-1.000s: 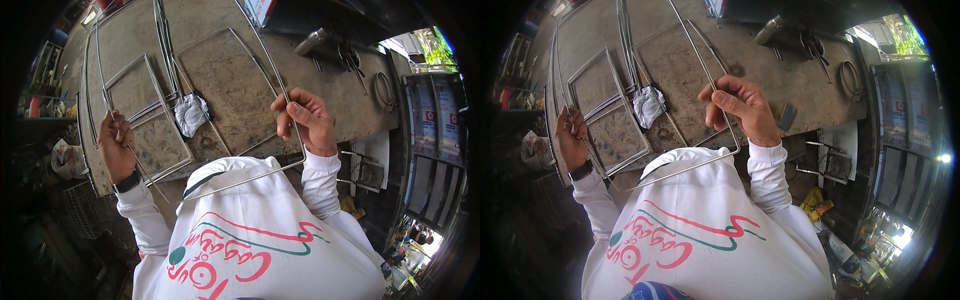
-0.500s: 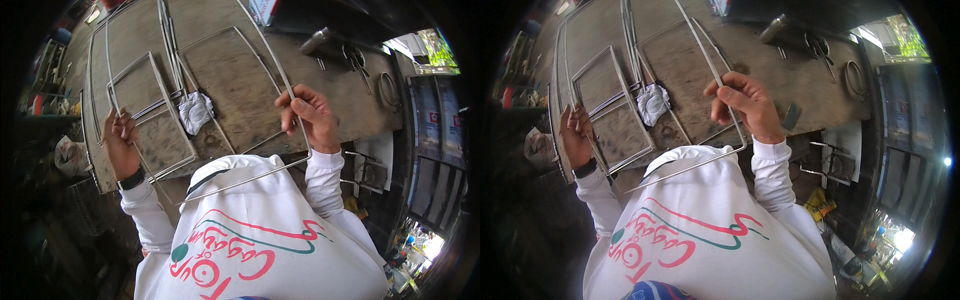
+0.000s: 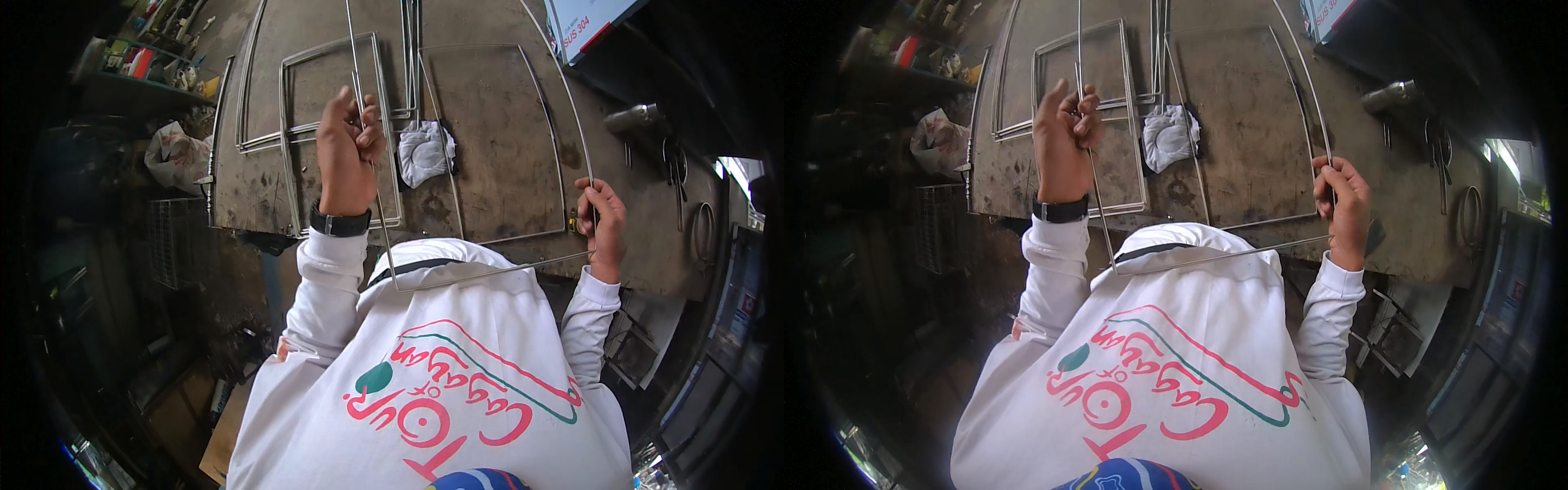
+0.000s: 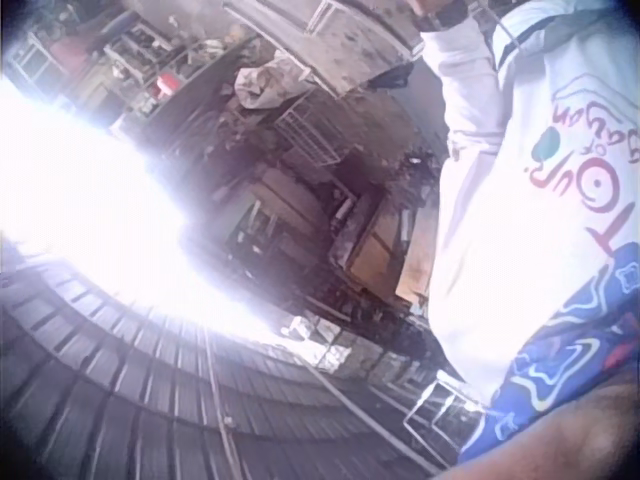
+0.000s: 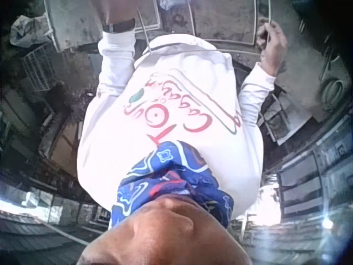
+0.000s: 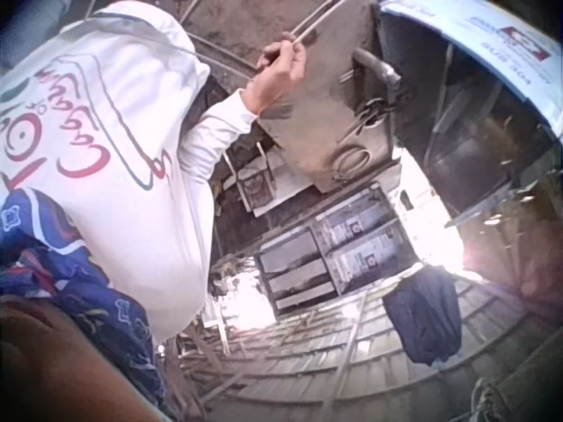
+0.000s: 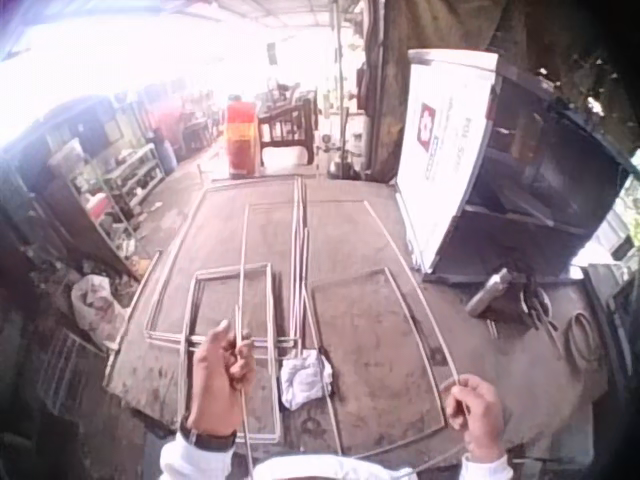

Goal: The person measures rectangular metal frames on a workbench using a tape measure, then picks up and compares thin metal rods to the frames. The person repeatedly measures different frames and handles several rods, occasionally gesturing toward another person in the workshop.

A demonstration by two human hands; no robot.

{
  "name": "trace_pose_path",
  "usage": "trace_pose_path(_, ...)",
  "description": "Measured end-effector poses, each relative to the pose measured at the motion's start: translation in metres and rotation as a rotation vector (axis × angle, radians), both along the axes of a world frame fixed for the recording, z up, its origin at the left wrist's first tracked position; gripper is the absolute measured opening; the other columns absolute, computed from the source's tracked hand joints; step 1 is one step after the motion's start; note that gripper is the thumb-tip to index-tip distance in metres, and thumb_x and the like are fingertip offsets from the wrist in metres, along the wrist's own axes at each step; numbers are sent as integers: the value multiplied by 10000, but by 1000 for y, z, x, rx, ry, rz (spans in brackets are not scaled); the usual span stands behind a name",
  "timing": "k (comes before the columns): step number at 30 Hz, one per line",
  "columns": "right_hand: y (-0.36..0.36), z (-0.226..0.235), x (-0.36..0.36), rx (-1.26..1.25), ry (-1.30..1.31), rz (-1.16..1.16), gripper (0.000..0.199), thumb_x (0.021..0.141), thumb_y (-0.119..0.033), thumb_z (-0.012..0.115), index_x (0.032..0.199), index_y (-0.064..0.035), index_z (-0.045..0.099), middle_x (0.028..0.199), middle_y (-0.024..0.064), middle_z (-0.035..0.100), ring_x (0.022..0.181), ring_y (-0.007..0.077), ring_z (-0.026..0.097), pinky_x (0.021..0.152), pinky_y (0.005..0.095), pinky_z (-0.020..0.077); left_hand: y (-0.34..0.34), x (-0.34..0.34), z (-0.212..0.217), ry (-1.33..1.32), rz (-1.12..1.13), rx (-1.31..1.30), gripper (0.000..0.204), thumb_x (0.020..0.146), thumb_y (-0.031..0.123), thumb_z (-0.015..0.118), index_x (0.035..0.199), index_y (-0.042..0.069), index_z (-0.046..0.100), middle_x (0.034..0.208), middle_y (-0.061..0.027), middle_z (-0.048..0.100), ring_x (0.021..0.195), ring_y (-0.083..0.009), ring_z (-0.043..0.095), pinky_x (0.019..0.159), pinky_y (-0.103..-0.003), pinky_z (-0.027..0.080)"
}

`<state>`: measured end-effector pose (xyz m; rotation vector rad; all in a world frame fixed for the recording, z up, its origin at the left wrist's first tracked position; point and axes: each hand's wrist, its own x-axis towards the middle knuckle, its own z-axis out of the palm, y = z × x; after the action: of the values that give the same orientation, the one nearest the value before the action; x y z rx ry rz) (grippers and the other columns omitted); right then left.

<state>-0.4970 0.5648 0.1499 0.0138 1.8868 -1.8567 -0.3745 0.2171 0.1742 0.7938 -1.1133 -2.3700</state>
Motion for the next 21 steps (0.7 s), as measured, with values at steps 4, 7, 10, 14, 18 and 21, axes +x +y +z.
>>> trace_pose_path(4, 6, 16, -1, -16, 27, -22, 213, 942, -157, 552, 1050, 8, 634, 662, -6, 551, 497, 29, 413, 445, 179, 306, 3, -4, 6, 67, -48, 80, 480, 962, 444, 506, 1085, -19, 535, 790, 3, 501, 559, -58, 353, 483, -213, 258)
trace_pose_path(7, 11, 16, -6, 1, 43, -9, 226, 965, -160, 535, 1100, 5, 611, 685, -7, 529, 504, 29, 390, 447, 181, 313, 1, -6, 13, 116, -61, 110, 483, 969, 448, 490, 1076, -21, 533, 771, -1, 502, 544, -58, 348, 475, -217, 260)
trace_pose_path(10, 11, 18, -7, 8, 53, -14, 228, 965, -161, 535, 1102, 5, 610, 685, -8, 531, 510, 30, 392, 451, 182, 313, 7, -11, 23, 128, -37, 86, 470, 967, 463, 491, 1011, -1, 551, 742, 7, 508, 511, -48, 343, 444, -215, 246)
trace_pose_path(14, 11, 17, -5, 19, 79, -33, 230, 964, -170, 541, 1092, 6, 616, 685, -11, 532, 510, 29, 390, 454, 180, 305, 7, -11, 31, 146, -25, 73, 470, 971, 450, 490, 1021, -12, 554, 750, -1, 517, 516, -49, 343, 450, -217, 243)
trace_pose_path(18, 2, 25, 9, 70, 203, -87, 203, 959, -180, 560, 1013, -3, 643, 645, -15, 536, 516, 31, 411, 459, 192, 295, 2, -5, 32, 169, -44, 92, 506, 985, 430, 492, 1157, -44, 526, 808, -7, 526, 559, -56, 371, 485, -211, 277)
trace_pose_path(21, -8, 24, 17, 112, 347, -148, 211, 974, -213, 564, 947, -20, 645, 613, -24, 520, 513, 30, 416, 457, 203, 285, -2, -3, 21, 107, 7, 26, 410, 987, 414, 505, 1027, 13, 579, 760, 32, 540, 513, -37, 360, 447, -215, 262)
